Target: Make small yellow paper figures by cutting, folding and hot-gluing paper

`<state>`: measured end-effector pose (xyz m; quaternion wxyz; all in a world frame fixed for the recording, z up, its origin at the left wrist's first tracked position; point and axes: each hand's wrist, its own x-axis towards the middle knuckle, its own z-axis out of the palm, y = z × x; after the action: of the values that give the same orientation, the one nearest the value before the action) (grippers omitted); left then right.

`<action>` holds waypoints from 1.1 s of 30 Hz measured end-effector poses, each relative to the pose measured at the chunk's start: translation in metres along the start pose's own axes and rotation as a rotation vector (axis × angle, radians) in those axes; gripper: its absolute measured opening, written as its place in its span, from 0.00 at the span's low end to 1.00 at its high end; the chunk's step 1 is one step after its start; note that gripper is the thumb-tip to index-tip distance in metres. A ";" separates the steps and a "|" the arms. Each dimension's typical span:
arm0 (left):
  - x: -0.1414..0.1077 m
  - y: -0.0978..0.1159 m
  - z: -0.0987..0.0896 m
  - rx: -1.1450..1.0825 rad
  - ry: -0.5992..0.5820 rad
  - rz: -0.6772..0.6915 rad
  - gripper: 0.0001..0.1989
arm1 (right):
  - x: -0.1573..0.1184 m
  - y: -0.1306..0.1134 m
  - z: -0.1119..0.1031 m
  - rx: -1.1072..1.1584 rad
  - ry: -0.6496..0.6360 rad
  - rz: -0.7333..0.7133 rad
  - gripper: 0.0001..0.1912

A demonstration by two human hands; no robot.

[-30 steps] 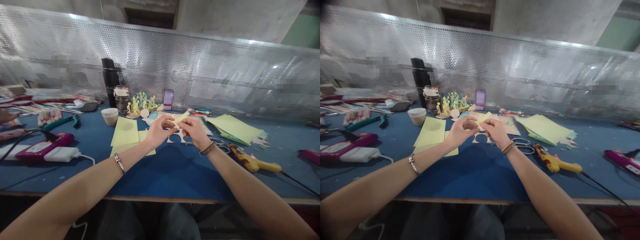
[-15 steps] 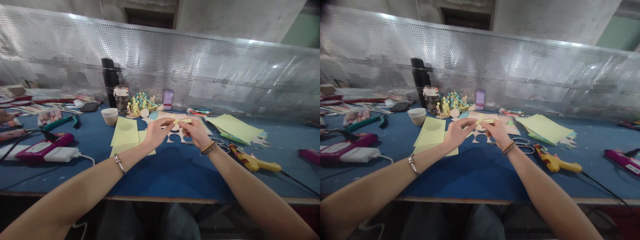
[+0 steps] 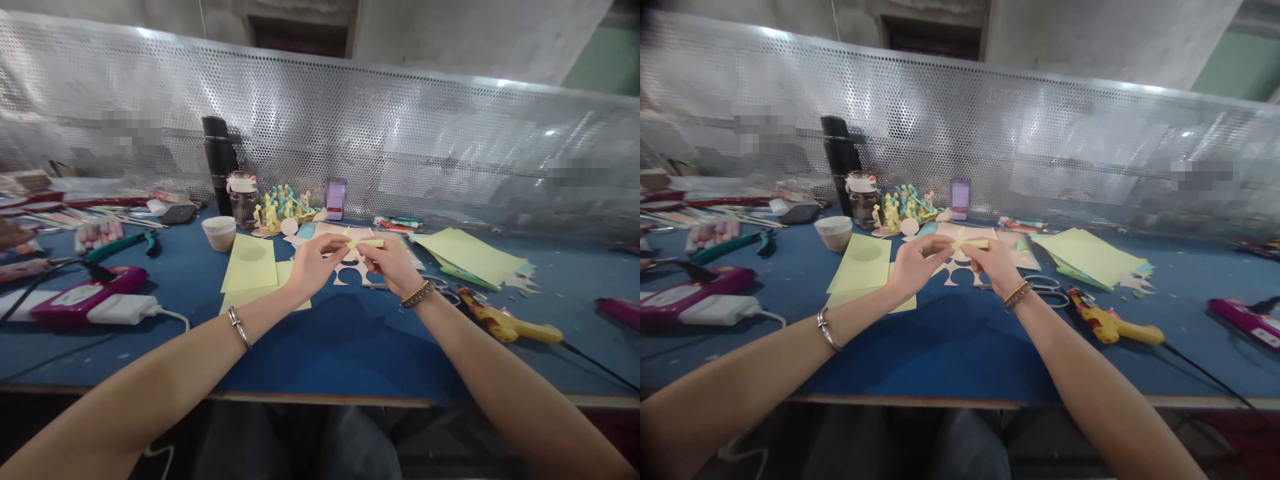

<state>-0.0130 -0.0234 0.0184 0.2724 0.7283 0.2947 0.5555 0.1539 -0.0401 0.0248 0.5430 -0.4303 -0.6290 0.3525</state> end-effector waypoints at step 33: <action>0.003 -0.006 0.001 -0.123 -0.009 -0.174 0.10 | -0.001 -0.001 0.001 -0.079 0.033 0.018 0.14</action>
<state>-0.0125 -0.0173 0.0156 0.3652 0.6841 0.3212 0.5436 0.1532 -0.0412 0.0249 0.5328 -0.4627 -0.6296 0.3252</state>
